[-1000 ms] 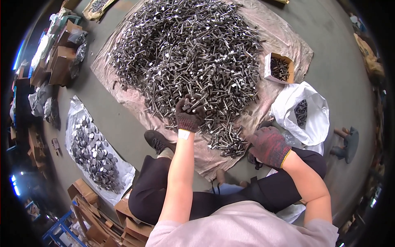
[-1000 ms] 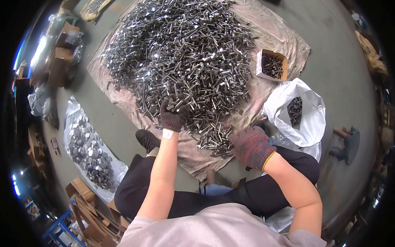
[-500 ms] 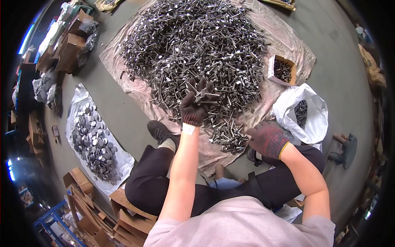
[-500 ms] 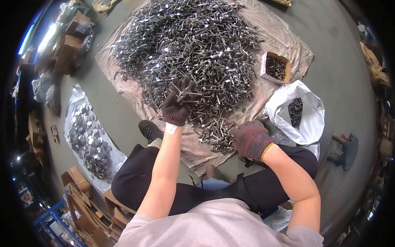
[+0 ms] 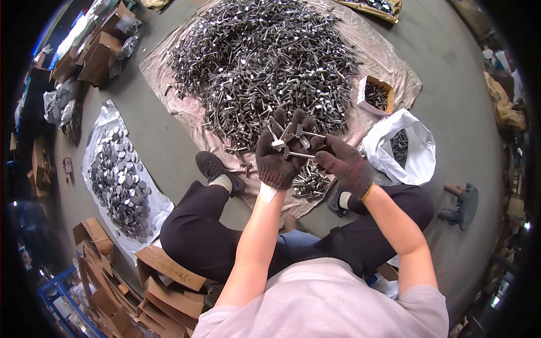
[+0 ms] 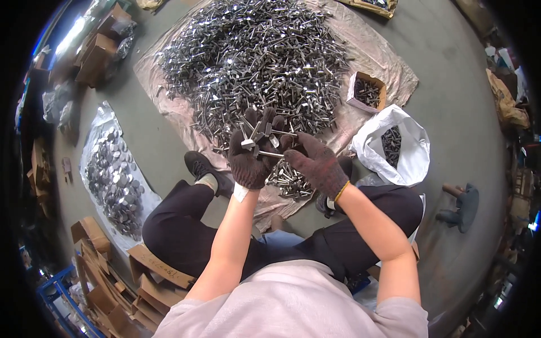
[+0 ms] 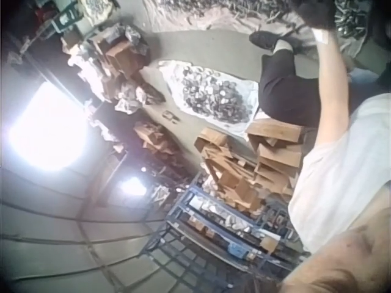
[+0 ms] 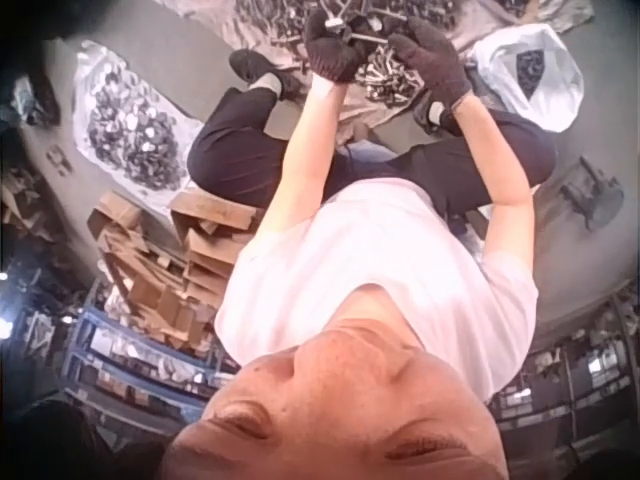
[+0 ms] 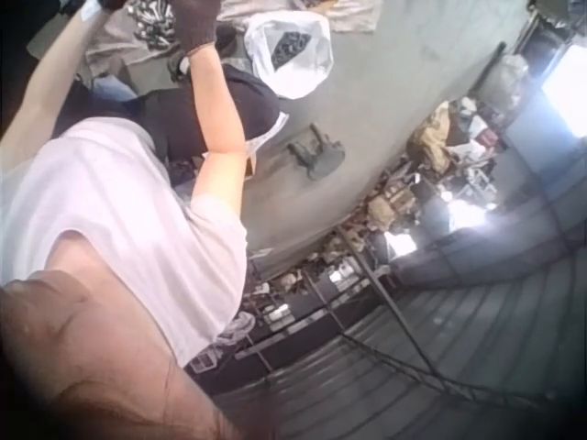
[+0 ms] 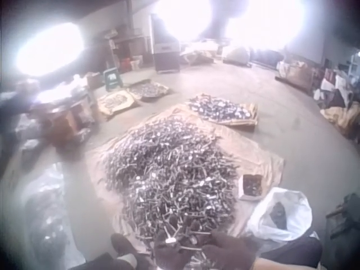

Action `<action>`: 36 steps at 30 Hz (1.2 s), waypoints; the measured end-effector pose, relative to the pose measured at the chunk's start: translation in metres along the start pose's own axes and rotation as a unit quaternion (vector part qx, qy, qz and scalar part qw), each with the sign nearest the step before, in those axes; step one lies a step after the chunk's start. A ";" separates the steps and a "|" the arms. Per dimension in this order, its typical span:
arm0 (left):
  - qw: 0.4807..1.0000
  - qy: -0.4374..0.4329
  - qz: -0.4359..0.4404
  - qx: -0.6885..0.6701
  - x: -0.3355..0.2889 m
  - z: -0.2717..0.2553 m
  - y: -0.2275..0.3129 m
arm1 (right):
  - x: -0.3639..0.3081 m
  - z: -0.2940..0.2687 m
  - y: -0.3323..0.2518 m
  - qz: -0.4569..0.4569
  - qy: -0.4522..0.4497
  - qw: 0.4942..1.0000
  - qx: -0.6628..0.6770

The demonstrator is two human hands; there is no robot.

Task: The person sorts various metal parts from a large pile on the floor into a small cardboard box by hand, wearing gloves.

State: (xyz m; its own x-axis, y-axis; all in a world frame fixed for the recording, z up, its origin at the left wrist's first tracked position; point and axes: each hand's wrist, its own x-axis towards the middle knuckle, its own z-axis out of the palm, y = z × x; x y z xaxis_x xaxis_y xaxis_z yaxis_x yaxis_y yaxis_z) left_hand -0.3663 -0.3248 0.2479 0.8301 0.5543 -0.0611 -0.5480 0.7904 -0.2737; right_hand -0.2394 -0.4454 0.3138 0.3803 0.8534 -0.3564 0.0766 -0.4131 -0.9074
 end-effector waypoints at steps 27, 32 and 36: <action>0.998 0.024 -0.025 0.058 -0.101 0.010 -0.022 | -0.088 0.051 0.002 0.002 0.191 0.981 0.035; 0.997 0.030 -0.058 0.046 -0.108 0.011 -0.030 | -0.084 0.035 0.001 0.057 0.070 0.989 0.117; 0.994 0.069 -0.074 0.038 -0.110 0.024 -0.034 | -0.088 0.042 0.005 -0.021 0.136 0.988 0.068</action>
State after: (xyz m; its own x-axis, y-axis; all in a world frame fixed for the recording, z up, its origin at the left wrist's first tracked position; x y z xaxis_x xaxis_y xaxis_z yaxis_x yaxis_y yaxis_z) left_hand -0.4417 -0.4064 0.2869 0.9060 0.3930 -0.1569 -0.4199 0.8812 -0.2171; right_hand -0.3111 -0.5087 0.3315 0.6146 0.7445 -0.2609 -0.0191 -0.3166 -0.9484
